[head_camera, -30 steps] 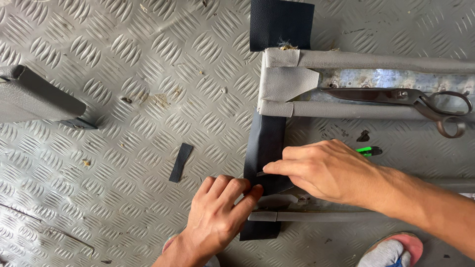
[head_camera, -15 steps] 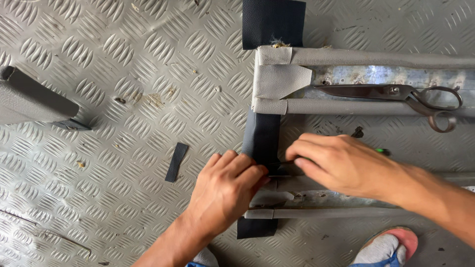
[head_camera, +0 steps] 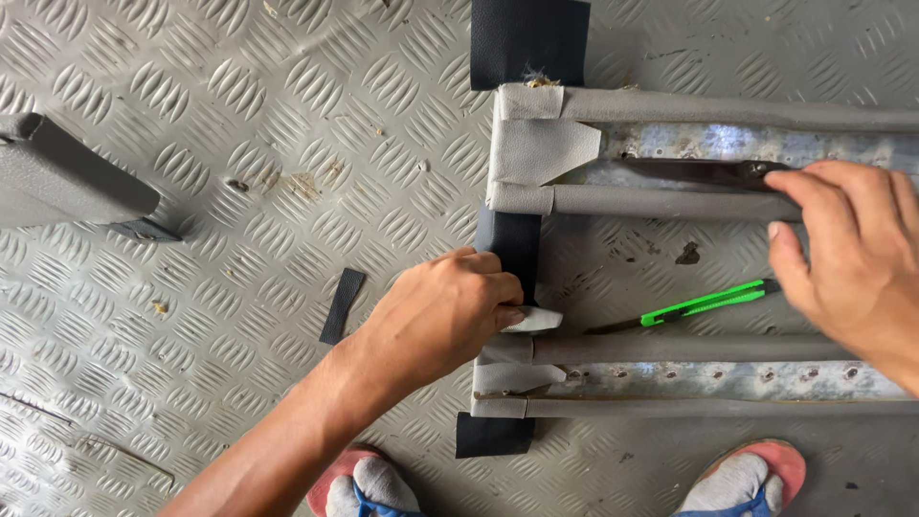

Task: The person applies adhesive and wraps black protective material around the support structures and end caps of long upholstered frame assemblies using a utility knife and scissors to cut the pieces.

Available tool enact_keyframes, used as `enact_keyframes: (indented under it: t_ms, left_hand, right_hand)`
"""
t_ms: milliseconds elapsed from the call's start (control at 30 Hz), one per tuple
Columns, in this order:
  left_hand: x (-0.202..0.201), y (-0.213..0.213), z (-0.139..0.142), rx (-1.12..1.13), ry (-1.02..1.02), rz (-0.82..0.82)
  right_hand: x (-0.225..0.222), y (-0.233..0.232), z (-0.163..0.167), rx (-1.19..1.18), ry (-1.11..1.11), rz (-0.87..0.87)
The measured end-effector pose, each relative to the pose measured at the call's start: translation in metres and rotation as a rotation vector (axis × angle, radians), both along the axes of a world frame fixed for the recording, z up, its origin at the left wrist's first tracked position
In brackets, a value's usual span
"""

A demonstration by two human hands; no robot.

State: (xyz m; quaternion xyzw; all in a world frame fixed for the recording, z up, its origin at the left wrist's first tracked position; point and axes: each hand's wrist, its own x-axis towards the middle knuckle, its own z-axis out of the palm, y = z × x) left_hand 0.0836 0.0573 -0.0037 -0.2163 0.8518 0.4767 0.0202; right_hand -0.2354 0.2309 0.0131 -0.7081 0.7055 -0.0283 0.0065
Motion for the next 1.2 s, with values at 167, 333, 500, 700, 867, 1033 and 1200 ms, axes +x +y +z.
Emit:
enact_keyframes:
  t_ms: [167, 333, 500, 700, 867, 1033, 1200]
  left_hand:
    - [-0.004, -0.008, 0.002, 0.018, -0.010, -0.055]
    - [-0.004, -0.007, 0.000, 0.049, -0.057, -0.070]
    - [-0.004, -0.003, 0.001, -0.036, 0.035, -0.047]
    - [-0.003, 0.002, 0.007, -0.101, 0.032, -0.114]
    - [-0.009, 0.007, 0.003, -0.247, -0.027, -0.200]
    - [-0.009, 0.009, -0.006, -0.298, -0.004, -0.272]
    - [-0.010, 0.014, -0.007, -0.296, -0.053, -0.351]
  right_hand:
    - [-0.018, 0.011, -0.012, 0.002, -0.146, -0.135]
    - [-0.030, 0.011, -0.011, 0.108, -0.127, -0.195]
    - [-0.045, 0.002, -0.007, 0.294, -0.182, -0.227]
    - [-0.070, -0.020, -0.010, 0.583, -0.099, -0.198]
    - [-0.094, -0.029, -0.015, 0.735, 0.010, -0.130]
    - [-0.135, -0.028, -0.023, 0.800, -0.099, -0.131]
    - [-0.143, 0.037, -0.007, 0.733, -0.497, -0.326]
